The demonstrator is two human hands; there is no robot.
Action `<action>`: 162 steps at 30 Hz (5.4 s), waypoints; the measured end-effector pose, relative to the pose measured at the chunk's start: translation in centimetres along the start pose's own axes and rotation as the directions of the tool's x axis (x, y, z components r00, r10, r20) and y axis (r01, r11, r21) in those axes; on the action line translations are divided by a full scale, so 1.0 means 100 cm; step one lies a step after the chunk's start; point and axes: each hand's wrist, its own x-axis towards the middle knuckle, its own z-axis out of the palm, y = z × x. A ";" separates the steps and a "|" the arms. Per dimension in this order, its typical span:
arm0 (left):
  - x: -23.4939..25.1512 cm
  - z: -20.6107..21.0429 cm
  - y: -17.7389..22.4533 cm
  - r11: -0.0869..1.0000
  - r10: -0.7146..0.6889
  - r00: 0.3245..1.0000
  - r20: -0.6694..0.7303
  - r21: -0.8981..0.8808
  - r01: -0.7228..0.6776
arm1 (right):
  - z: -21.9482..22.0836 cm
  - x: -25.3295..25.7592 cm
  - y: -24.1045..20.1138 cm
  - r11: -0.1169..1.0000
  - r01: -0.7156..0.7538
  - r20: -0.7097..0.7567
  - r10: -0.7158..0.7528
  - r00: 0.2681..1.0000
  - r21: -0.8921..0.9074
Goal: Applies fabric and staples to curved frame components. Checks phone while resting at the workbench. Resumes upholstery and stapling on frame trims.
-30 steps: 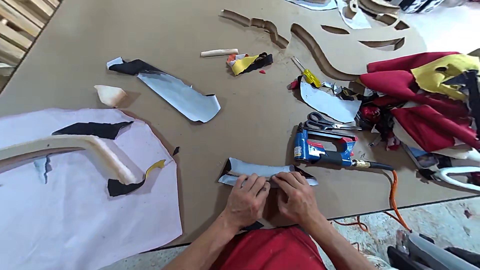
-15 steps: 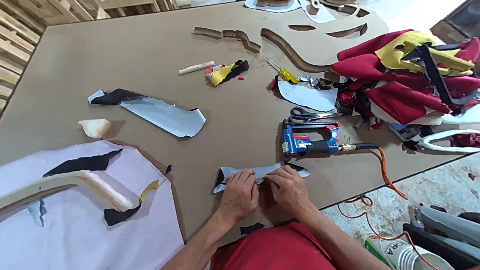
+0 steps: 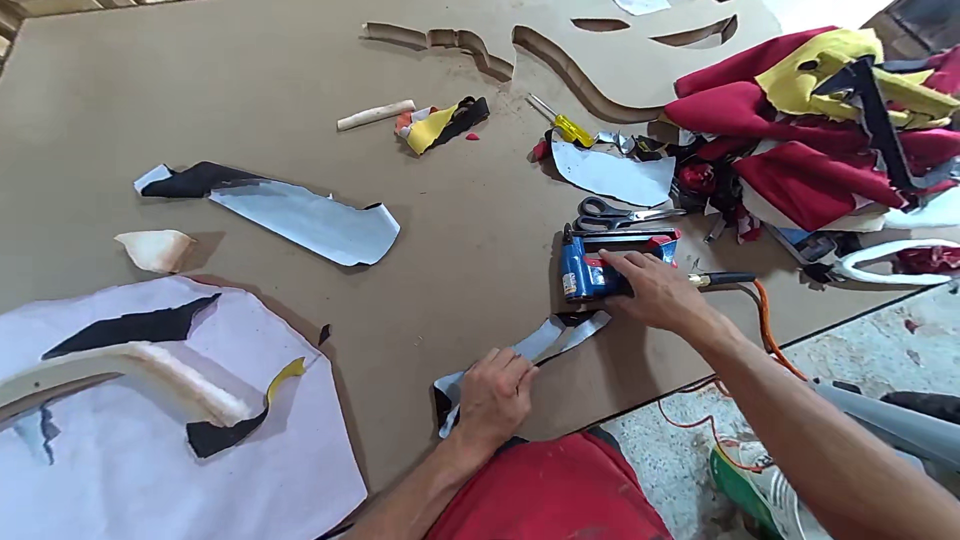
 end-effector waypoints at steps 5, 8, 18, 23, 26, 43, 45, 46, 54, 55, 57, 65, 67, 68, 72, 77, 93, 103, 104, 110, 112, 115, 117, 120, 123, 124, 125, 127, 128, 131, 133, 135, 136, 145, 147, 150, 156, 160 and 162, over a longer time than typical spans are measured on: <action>0.002 0.000 0.000 1.000 0.002 1.000 0.000 -0.005 -0.002 | -0.063 -0.036 -0.017 0.983 -0.175 -0.098 0.170 0.981 -0.048; 0.001 0.000 0.002 0.999 -0.038 0.999 0.008 -0.003 0.038 | -0.091 -0.097 -0.043 0.901 -0.425 -0.104 0.433 0.896 0.087; 0.004 0.002 0.003 0.993 -0.113 0.994 0.004 -0.036 0.113 | -0.022 -0.161 -0.192 0.735 -0.520 0.181 0.495 0.850 0.435; 0.004 0.000 0.003 0.996 -0.090 0.996 0.023 -0.003 0.090 | -0.009 -0.152 -0.194 0.820 -0.429 0.107 0.422 0.900 0.379; 0.003 0.001 0.002 0.997 -0.075 0.997 0.019 0.000 0.075 | -0.004 -0.149 -0.191 0.826 -0.417 0.103 0.410 0.906 0.380; 0.019 0.026 0.019 0.988 0.144 0.985 -0.093 0.060 -0.139 | -0.022 -0.159 -0.148 0.800 -0.483 0.104 0.479 0.871 0.356; 0.019 0.027 0.019 0.992 0.120 0.989 -0.084 0.038 -0.117 | -0.023 -0.156 -0.146 0.813 -0.471 0.104 0.466 0.879 0.343; 0.020 0.027 0.019 0.994 0.104 0.991 -0.079 0.027 -0.102 | -0.023 -0.154 -0.145 0.821 -0.464 0.101 0.458 0.883 0.332; 0.026 0.023 0.022 0.998 0.054 0.998 -0.010 0.035 -0.054 | -0.028 -0.132 -0.138 0.882 -0.392 0.103 0.378 0.920 0.261; 0.027 0.023 0.021 0.998 0.046 0.999 -0.004 0.035 -0.046 | -0.028 -0.130 -0.138 0.885 -0.386 0.102 0.372 0.923 0.260; 0.028 0.023 0.022 0.999 0.039 0.999 0.003 0.032 -0.039 | -0.031 -0.126 -0.138 0.887 -0.390 0.120 0.372 0.921 0.247; 0.029 0.022 0.023 0.999 0.036 0.999 0.016 0.017 -0.037 | -0.032 -0.124 -0.137 0.900 -0.363 0.145 0.337 0.930 0.242; 0.030 0.020 0.022 0.999 0.038 0.999 0.024 0.013 -0.038 | -0.032 -0.123 -0.140 0.903 -0.360 0.151 0.333 0.931 0.233; 0.030 0.020 0.022 0.999 0.039 0.999 0.025 0.012 -0.039 | -0.031 -0.122 -0.142 0.907 -0.358 0.147 0.332 0.932 0.224; 0.028 0.020 0.022 1.000 0.006 1.000 0.015 -0.015 -0.006 | -0.039 -0.137 -0.135 0.893 -0.395 0.148 0.370 0.917 0.216; 0.039 0.027 0.041 0.998 0.036 0.999 0.010 0.043 -0.037 | -0.056 -0.157 -0.104 0.837 -0.497 0.198 0.460 0.866 0.231; 0.049 0.045 0.043 1.000 0.013 0.994 -0.106 0.021 -0.010 | -0.047 -0.116 -0.086 0.949 -0.245 0.153 0.216 0.964 0.199; 0.051 0.043 0.041 0.999 -0.028 0.997 -0.076 -0.046 0.025 | -0.050 -0.104 -0.092 0.960 -0.211 0.191 0.176 0.966 0.184; 0.051 0.044 0.041 0.998 -0.031 0.996 -0.080 -0.048 0.027 | -0.049 -0.102 -0.093 0.959 -0.218 0.194 0.183 0.964 0.179; 0.051 0.042 0.042 0.998 -0.045 0.996 -0.080 -0.036 0.042 | -0.056 -0.116 -0.079 0.934 -0.298 0.192 0.261 0.946 0.200; 0.050 0.043 0.044 1.000 0.006 0.998 -0.064 0.006 -0.006 | -0.061 -0.127 -0.067 0.914 -0.330 0.186 0.291 0.939 0.236; 0.055 0.046 0.051 0.991 0.063 0.996 -0.059 0.119 -0.056 | -0.064 -0.134 -0.059 0.911 -0.333 0.166 0.300 0.939 0.241; 0.061 0.048 0.057 0.986 0.061 0.996 -0.063 0.157 -0.051 | -0.061 -0.132 -0.060 0.922 -0.315 0.137 0.290 0.947 0.224; 0.068 0.051 0.059 0.991 0.042 0.996 -0.077 0.133 -0.031 | -0.056 -0.127 -0.062 0.931 -0.291 0.130 0.268 0.955 0.219; 0.067 0.054 0.058 0.999 0.002 0.995 -0.104 0.052 0.003 | -0.054 -0.122 -0.062 0.942 -0.258 0.134 0.234 0.963 0.213; 0.066 0.054 0.057 1.000 -0.014 0.994 -0.104 0.026 0.017 | -0.054 -0.120 -0.062 0.949 -0.241 0.134 0.217 0.967 0.203; 0.066 0.054 0.057 0.999 -0.030 0.994 -0.104 0.009 0.031 | -0.055 -0.118 -0.062 0.953 -0.230 0.138 0.205 0.969 0.197; 0.067 0.054 0.057 0.998 -0.058 0.993 -0.103 -0.005 0.058 | -0.056 -0.113 -0.060 0.960 -0.206 0.148 0.180 0.973 0.192; 0.068 0.054 0.057 0.998 -0.070 0.992 -0.102 -0.003 0.070 | -0.057 -0.111 -0.059 0.963 -0.189 0.147 0.162 0.976 0.192; 0.070 0.053 0.058 0.993 -0.113 0.990 -0.088 0.008 0.114 | -0.060 -0.107 -0.058 0.968 -0.153 0.188 0.115 0.975 0.198; 0.074 0.052 0.059 0.990 -0.140 0.987 -0.078 0.012 0.142 | -0.061 -0.105 -0.059 0.973 -0.136 0.229 0.092 0.969 0.185; 0.077 0.051 0.059 0.987 -0.162 0.984 -0.070 0.006 0.163 | -0.062 -0.103 -0.059 0.978 -0.121 0.239 0.079 0.968 0.170; 0.077 0.051 0.058 0.985 -0.172 0.983 -0.058 -0.003 0.172 | -0.063 -0.102 -0.058 0.980 -0.117 0.239 0.076 0.968 0.162; 0.078 0.047 0.052 0.984 -0.166 0.986 0.016 -0.059 0.166 | -0.062 -0.091 -0.062 0.981 -0.102 0.183 0.071 0.981 0.164; 0.079 0.047 0.052 0.984 -0.164 0.986 0.020 -0.067 0.165 | -0.062 -0.089 -0.063 0.981 -0.092 0.170 0.063 0.984 0.169; 0.080 0.047 0.053 0.985 -0.159 0.987 0.016 -0.068 0.160 | -0.060 -0.086 -0.064 0.982 -0.096 0.176 0.066 0.982 0.164; 0.078 0.044 0.056 0.977 -0.205 0.979 0.000 -0.050 0.205 | -0.073 -0.089 -0.053 0.954 -0.298 0.243 0.282 0.928 0.031; 0.082 0.046 0.060 0.979 -0.204 0.975 -0.090 -0.026 0.203 | -0.066 -0.083 -0.033 0.832 -0.554 0.224 0.533 0.816 0.038; 0.083 0.043 0.060 0.975 -0.224 0.972 -0.072 -0.026 0.223 | -0.054 -0.081 -0.009 0.830 -0.505 0.227 0.459 0.859 0.235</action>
